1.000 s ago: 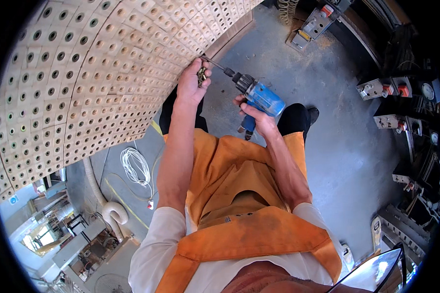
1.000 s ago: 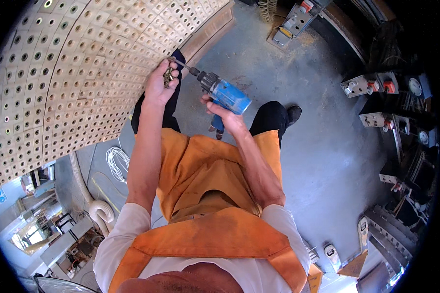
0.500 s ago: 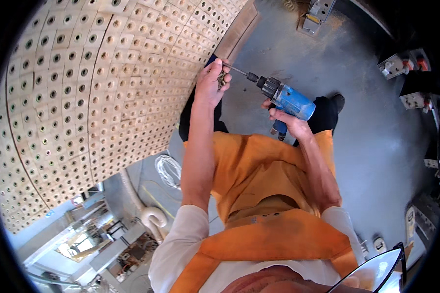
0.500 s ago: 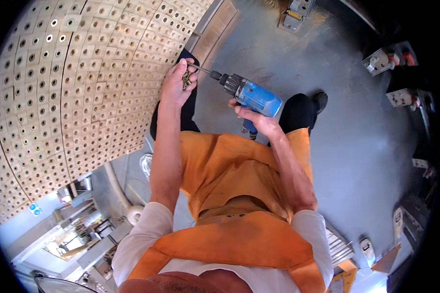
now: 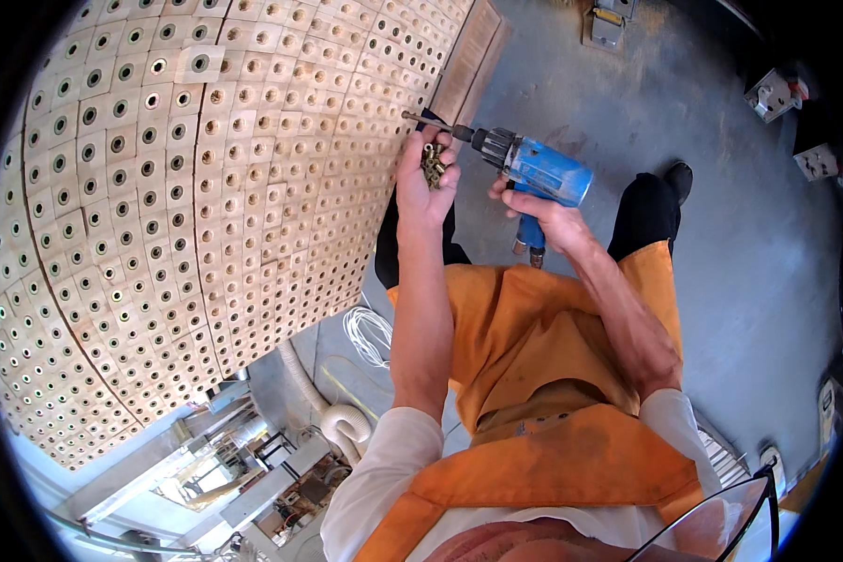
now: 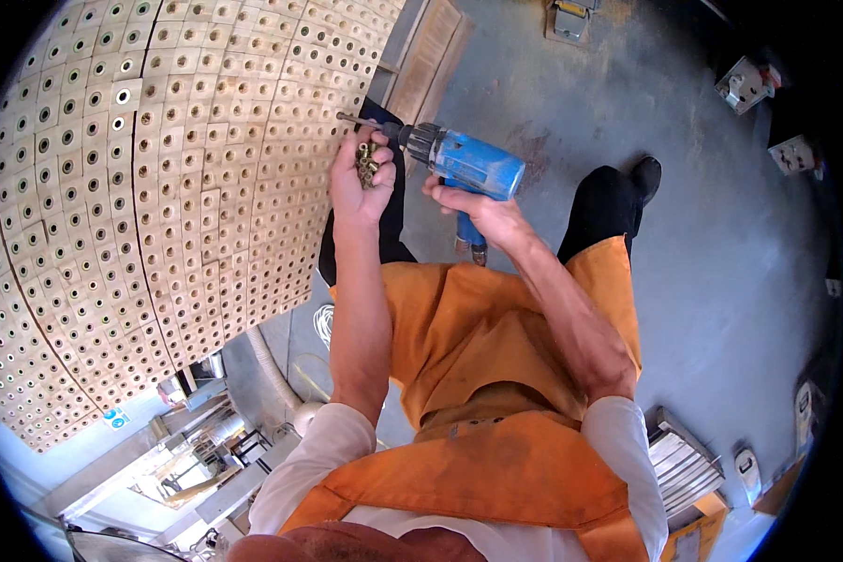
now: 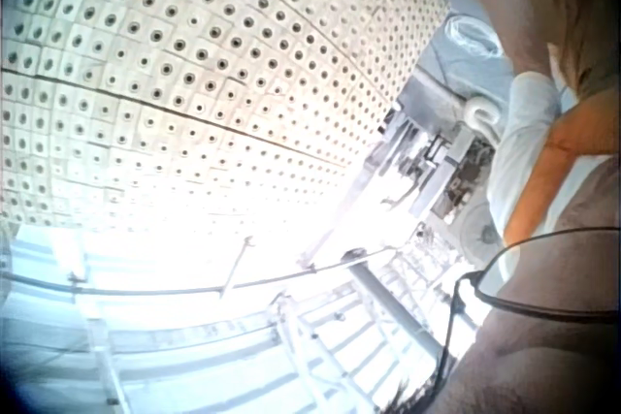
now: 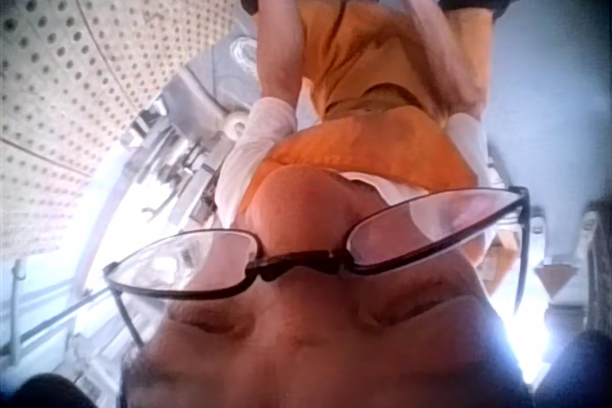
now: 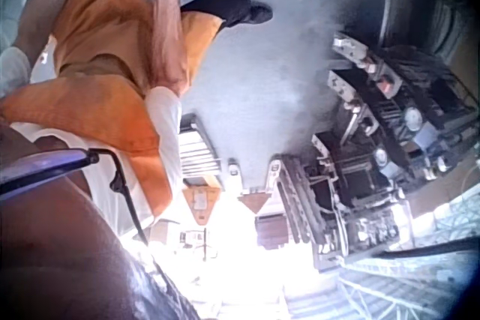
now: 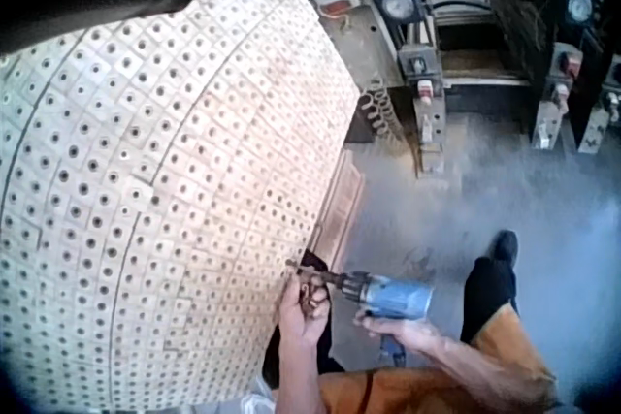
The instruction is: The person uses a blue pneumatic drill to drive screws into a large, curved wooden panel with a grid of pre-drilled holes. The person holds the panel steady with one hand while operating the drill with the other, systematically working through the holes.
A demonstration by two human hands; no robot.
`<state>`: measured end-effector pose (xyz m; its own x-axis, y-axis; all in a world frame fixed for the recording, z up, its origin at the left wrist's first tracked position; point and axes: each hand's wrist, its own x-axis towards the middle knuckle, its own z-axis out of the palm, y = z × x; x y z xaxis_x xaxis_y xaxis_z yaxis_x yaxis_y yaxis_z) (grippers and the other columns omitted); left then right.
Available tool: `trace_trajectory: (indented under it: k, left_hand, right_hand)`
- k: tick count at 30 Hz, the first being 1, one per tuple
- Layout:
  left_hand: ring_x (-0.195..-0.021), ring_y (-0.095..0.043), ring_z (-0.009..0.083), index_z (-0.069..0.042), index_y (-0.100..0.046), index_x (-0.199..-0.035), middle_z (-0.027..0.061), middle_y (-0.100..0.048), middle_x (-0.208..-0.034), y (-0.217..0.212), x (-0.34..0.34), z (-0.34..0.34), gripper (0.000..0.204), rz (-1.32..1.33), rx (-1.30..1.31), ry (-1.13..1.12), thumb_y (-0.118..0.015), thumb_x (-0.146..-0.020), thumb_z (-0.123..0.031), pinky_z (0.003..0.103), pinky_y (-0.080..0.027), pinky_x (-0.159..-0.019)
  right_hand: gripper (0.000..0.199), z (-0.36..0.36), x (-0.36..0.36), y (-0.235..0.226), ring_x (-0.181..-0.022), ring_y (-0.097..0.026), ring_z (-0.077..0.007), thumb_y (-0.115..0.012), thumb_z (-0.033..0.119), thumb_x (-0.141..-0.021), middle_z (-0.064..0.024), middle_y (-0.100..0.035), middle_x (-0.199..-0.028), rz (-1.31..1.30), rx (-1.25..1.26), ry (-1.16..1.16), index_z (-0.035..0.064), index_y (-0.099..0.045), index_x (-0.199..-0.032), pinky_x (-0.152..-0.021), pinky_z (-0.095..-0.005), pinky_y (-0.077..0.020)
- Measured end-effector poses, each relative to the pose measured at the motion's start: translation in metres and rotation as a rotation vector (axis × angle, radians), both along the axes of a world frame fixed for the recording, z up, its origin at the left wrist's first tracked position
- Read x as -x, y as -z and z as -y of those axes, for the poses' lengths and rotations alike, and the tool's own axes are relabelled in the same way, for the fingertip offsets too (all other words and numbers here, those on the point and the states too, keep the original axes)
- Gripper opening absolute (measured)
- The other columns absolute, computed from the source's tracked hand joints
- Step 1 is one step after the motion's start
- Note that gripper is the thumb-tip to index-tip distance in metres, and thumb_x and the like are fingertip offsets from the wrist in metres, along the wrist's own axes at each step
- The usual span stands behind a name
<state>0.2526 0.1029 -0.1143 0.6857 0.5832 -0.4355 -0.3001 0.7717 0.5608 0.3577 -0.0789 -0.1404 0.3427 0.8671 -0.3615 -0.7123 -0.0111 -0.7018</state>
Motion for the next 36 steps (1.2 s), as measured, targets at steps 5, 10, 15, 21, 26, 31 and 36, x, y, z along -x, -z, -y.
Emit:
trace_trajectory:
  k: [5, 10, 15, 21, 26, 31, 36]
  left_hand:
    - [-0.068, -0.051, 0.0133, -0.001, -0.053, -0.114, 0.0077, -0.056, -0.092, 0.002, 0.014, 0.006, 0.026, 0.006, 0.079, 0.044, -0.054, -0.096, -0.02, 0.022, -0.039, -0.047]
    - [-0.068, -0.049, 0.0122, -0.004, -0.055, -0.113, 0.0061, -0.055, -0.092, 0.002, 0.012, 0.011, 0.024, -0.109, -0.112, 0.035, -0.056, -0.095, -0.019, 0.021, -0.038, -0.047]
    - [-0.07, -0.049, 0.0127, -0.003, -0.056, -0.116, 0.0051, -0.055, -0.093, -0.008, 0.009, 0.015, 0.027, -0.103, -0.26, -0.003, -0.057, -0.095, -0.019, 0.021, -0.039, -0.047]
    - [-0.067, -0.052, 0.0125, -0.004, -0.057, -0.114, 0.0035, -0.057, -0.09, -0.006, 0.016, 0.005, 0.028, -0.056, -0.108, 0.054, -0.054, -0.097, -0.026, 0.022, -0.039, -0.046]
    - [-0.063, -0.049, 0.0092, -0.008, -0.056, -0.106, 0.0005, -0.056, -0.084, -0.001, 0.011, 0.002, 0.022, -0.089, -0.085, -0.008, -0.054, -0.097, -0.028, 0.02, -0.037, -0.044]
    - [-0.06, -0.047, 0.0078, -0.01, -0.054, -0.1, -0.0014, -0.053, -0.079, -0.003, -0.001, 0.0, 0.025, -0.198, -0.124, -0.052, -0.053, -0.098, -0.035, 0.019, -0.035, -0.042]
    - [-0.06, -0.047, 0.0093, -0.01, -0.053, -0.099, -0.0006, -0.053, -0.077, 0.0, -0.005, 0.0, 0.028, -0.246, -0.156, 0.012, -0.057, -0.095, -0.038, 0.02, -0.036, -0.044]
  right_hand:
    - [0.019, -0.005, -0.001, -0.002, -0.086, -0.063, -0.013, -0.067, 0.007, -0.083, -0.004, -0.069, -0.096, 0.084, -0.031, 0.007, 0.0044, -0.067, -0.102, -0.074, -0.0291, -0.0509]
    - [0.02, -0.004, -0.002, -0.004, -0.09, -0.064, -0.0139, -0.068, 0.008, -0.083, -0.0044, -0.069, -0.098, 0.079, 0.017, 0.003, 0.0045, -0.067, -0.103, -0.075, -0.0294, -0.0512]
    - [0.026, -0.004, -0.004, -0.007, -0.093, -0.064, -0.0148, -0.069, 0.012, -0.083, -0.005, -0.069, -0.101, 0.07, 0.034, -0.032, 0.0051, -0.066, -0.108, -0.076, -0.03, -0.051]
    - [0.034, -0.001, -0.006, -0.002, -0.103, -0.063, -0.018, -0.071, 0.014, -0.084, -0.006, -0.068, -0.108, 0.081, 0.016, -0.05, 0.0069, -0.063, -0.116, -0.076, -0.0308, -0.0505]
    - [0.036, 0.016, -0.013, 0.003, -0.103, -0.063, -0.0186, -0.072, 0.009, -0.082, -0.0077, -0.068, -0.11, 0.133, -0.022, 0.022, 0.0057, -0.063, -0.117, -0.079, -0.0311, -0.0496]
    - [0.032, 0.038, -0.023, 0.009, -0.101, -0.063, -0.0191, -0.071, 0.01, -0.082, -0.0072, -0.067, -0.107, 0.053, 0.024, -0.07, 0.0045, -0.063, -0.113, -0.077, -0.0298, -0.0491]
    - [0.029, 0.044, -0.026, 0.018, -0.1, -0.063, -0.0191, -0.07, 0.012, -0.082, -0.0069, -0.066, -0.105, -0.01, -0.029, -0.076, 0.0052, -0.063, -0.11, -0.076, -0.0297, -0.0487]
